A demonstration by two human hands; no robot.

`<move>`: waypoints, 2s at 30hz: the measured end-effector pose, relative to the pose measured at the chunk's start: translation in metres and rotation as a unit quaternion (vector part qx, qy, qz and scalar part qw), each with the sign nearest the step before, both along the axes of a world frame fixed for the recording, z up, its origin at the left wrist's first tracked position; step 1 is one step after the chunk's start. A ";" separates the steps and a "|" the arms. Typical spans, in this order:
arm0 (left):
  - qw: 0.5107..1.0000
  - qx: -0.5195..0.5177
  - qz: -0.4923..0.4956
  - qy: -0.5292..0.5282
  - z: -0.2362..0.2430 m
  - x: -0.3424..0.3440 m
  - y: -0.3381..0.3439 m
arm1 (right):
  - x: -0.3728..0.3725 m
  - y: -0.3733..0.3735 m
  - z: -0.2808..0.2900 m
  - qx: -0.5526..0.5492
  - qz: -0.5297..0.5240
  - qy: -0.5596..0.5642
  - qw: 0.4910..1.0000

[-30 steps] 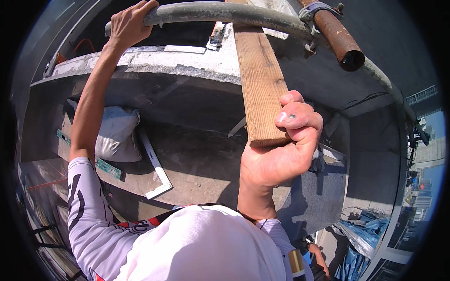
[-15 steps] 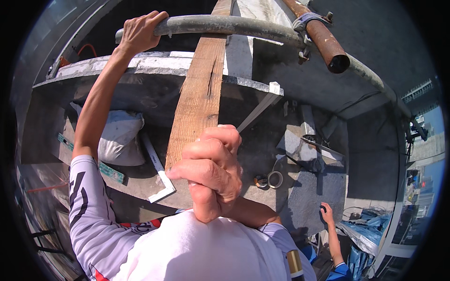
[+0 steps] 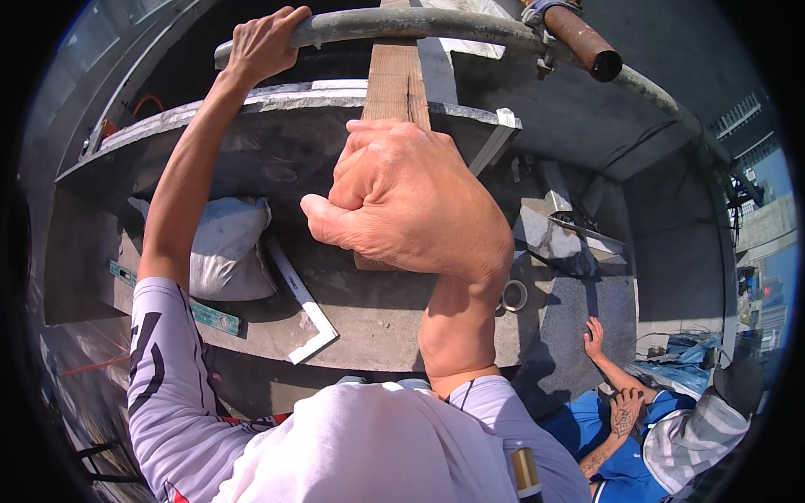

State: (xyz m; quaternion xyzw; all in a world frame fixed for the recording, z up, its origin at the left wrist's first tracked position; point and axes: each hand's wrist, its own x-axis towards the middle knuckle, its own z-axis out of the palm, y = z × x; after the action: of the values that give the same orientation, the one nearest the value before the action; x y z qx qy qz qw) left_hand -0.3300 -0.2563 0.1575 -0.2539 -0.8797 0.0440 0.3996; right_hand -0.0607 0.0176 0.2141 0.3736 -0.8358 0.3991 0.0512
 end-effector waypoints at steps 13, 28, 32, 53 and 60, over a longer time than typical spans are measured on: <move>0.998 -0.026 -0.040 0.040 0.003 -0.003 0.002 | 0.019 -0.030 0.021 0.010 -0.075 -0.086 0.993; 0.999 -0.013 -0.044 -0.014 0.006 -0.008 0.010 | 0.033 -0.043 -0.075 -0.417 -0.163 0.309 0.839; 0.998 0.006 -0.059 -0.035 0.000 -0.018 0.024 | 0.044 -0.027 -0.074 -0.368 -0.151 0.272 0.876; 0.996 -0.010 0.002 -0.093 0.033 0.028 -0.019 | 0.048 -0.007 -0.052 -0.099 -0.140 0.294 0.940; 0.992 0.078 0.024 -0.098 0.018 0.025 -0.047 | 0.017 -0.018 -0.061 -0.234 -0.060 0.298 0.924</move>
State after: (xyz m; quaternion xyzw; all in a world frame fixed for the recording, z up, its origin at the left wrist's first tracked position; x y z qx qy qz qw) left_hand -0.3049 -0.3036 0.1756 -0.2039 -0.9213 -0.0398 0.3286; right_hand -0.0440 -0.0003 0.1528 0.4020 -0.6859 0.4494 0.4074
